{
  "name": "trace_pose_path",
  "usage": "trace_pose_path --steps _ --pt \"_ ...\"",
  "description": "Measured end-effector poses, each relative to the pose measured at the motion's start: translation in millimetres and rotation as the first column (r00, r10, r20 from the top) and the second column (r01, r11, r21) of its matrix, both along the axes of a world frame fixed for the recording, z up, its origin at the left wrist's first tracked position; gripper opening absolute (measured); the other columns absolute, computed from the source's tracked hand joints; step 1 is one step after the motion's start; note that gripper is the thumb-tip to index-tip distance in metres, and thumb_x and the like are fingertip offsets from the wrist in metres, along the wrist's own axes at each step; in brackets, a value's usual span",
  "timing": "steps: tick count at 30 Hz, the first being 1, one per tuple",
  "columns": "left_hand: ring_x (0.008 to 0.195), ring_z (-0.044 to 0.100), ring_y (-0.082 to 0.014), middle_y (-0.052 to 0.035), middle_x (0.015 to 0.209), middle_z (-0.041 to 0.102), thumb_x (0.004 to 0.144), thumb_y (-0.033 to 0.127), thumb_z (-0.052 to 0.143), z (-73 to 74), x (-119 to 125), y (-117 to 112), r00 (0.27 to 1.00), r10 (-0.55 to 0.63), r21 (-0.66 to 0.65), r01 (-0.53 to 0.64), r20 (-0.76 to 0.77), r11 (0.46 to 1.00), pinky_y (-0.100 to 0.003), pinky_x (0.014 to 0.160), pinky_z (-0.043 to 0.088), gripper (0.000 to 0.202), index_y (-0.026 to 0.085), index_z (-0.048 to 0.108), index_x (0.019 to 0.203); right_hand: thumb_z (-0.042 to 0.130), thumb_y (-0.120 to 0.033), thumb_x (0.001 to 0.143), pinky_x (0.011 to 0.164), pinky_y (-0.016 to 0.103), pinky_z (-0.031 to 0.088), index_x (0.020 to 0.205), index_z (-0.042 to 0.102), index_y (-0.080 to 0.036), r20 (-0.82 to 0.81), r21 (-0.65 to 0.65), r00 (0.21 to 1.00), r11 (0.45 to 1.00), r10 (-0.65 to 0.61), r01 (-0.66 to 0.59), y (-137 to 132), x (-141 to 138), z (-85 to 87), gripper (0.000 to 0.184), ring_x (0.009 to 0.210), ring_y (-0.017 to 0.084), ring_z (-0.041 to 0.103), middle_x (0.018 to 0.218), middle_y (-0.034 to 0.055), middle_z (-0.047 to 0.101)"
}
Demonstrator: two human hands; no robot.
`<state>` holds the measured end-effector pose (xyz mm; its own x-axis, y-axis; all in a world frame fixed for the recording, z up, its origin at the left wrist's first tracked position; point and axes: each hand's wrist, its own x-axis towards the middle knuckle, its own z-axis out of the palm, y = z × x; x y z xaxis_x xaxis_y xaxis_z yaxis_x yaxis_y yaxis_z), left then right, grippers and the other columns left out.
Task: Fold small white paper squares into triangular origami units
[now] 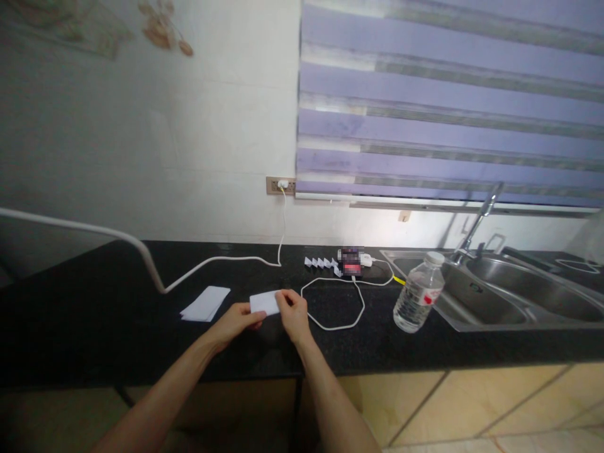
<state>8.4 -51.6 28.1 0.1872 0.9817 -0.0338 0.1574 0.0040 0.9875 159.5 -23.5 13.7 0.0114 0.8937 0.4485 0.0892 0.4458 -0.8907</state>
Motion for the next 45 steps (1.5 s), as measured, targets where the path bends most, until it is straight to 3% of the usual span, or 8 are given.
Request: trace_pose_path --steps 6,14,22,26,29,31,37,45 --pt "0.052 0.049 -0.0104 -0.0001 0.053 0.058 0.064 0.035 0.063 3.1 3 -3 0.999 0.034 -0.007 -0.034 0.010 0.999 -0.023 0.055 0.037 0.025 0.011 0.060 0.058 0.047 -0.033 0.080 0.059 0.023 0.039 0.075 0.059 -0.015 0.049 0.056 0.998 0.997 -0.048 0.046 -6 -4 1.3 0.022 0.063 0.013 0.048 0.066 0.0007 0.055" --pt "0.055 0.052 -0.0116 -0.0026 0.057 0.061 0.065 0.036 0.060 15.1 -9 -8 0.993 -0.114 -0.077 0.115 0.014 0.990 -0.024 0.058 0.038 0.026 0.011 0.065 0.064 0.045 -0.031 0.081 0.058 0.022 0.037 0.074 0.058 -0.016 0.102 0.114 0.994 0.993 -0.046 0.034 -11 -5 6.3 0.021 0.062 0.012 0.046 0.065 0.0003 0.052" --pt "0.053 0.051 -0.0116 -0.0019 0.055 0.061 0.066 0.035 0.057 16.9 -15 -5 0.986 -0.144 -0.007 0.144 -0.089 0.990 -0.023 0.057 0.036 0.026 0.011 0.066 0.065 0.047 -0.036 0.079 0.055 0.021 0.036 0.072 0.058 -0.016 0.024 0.038 1.000 0.999 0.013 -0.014 -9 -4 6.3 0.024 0.061 0.012 0.044 0.063 -0.0004 0.050" --pt "0.046 0.044 -0.0105 0.0007 0.048 0.056 0.067 0.035 0.054 6.8 -12 3 0.968 -0.012 0.112 0.041 -0.251 0.993 -0.023 0.049 0.029 0.027 0.012 0.065 0.060 0.049 -0.039 0.078 0.057 0.022 0.036 0.073 0.060 -0.015 -0.043 -0.060 0.998 0.997 0.044 -0.046 -2 -3 -0.6 0.027 0.063 0.012 0.046 0.065 -0.0005 0.052" --pt "0.046 0.044 -0.0109 0.0003 0.049 0.056 0.068 0.037 0.051 1.3 -3 7 0.944 0.201 0.200 -0.151 -0.262 0.968 -0.023 0.049 0.029 0.030 0.011 0.063 0.058 0.049 -0.041 0.077 0.058 0.022 0.037 0.078 0.062 -0.014 -0.132 -0.156 0.989 0.984 0.067 -0.087 -2 -6 -4.1 0.030 0.061 0.012 0.047 0.063 -0.0011 0.054" --pt "0.047 0.045 -0.0117 0.0001 0.048 0.055 0.069 0.039 0.050 -0.8 3 8 0.929 0.280 0.247 -0.220 -0.242 0.944 -0.023 0.049 0.030 0.032 0.012 0.060 0.054 0.054 -0.041 0.073 0.059 0.023 0.038 0.075 0.062 -0.013 -0.160 -0.187 0.979 0.970 0.127 -0.156 -5 -11 -5.5 0.029 0.059 0.012 0.048 0.062 -0.0012 0.056" --pt "0.049 0.049 -0.0139 -0.0022 0.051 0.058 0.071 0.039 0.049 -5.0 14 7 0.905 0.369 0.325 -0.292 -0.210 0.900 -0.023 0.049 0.032 0.033 0.013 0.059 0.053 0.059 -0.035 0.068 0.060 0.022 0.039 0.064 0.060 -0.013 -0.208 -0.195 0.974 0.972 0.090 -0.132 -8 -22 -10.8 0.023 0.060 0.012 0.049 0.060 -0.0009 0.057" --pt "0.047 0.048 -0.0133 -0.0031 0.048 0.057 0.073 0.036 0.046 -8.5 21 6 0.831 0.446 0.379 -0.315 -0.334 0.870 -0.023 0.049 0.030 0.033 0.012 0.063 0.056 0.057 -0.037 0.068 0.050 0.021 0.033 0.055 0.057 -0.014 -0.171 -0.212 0.985 0.975 0.034 -0.070 3 -24 -22.0 0.026 0.050 0.009 0.043 0.049 -0.0041 0.049"
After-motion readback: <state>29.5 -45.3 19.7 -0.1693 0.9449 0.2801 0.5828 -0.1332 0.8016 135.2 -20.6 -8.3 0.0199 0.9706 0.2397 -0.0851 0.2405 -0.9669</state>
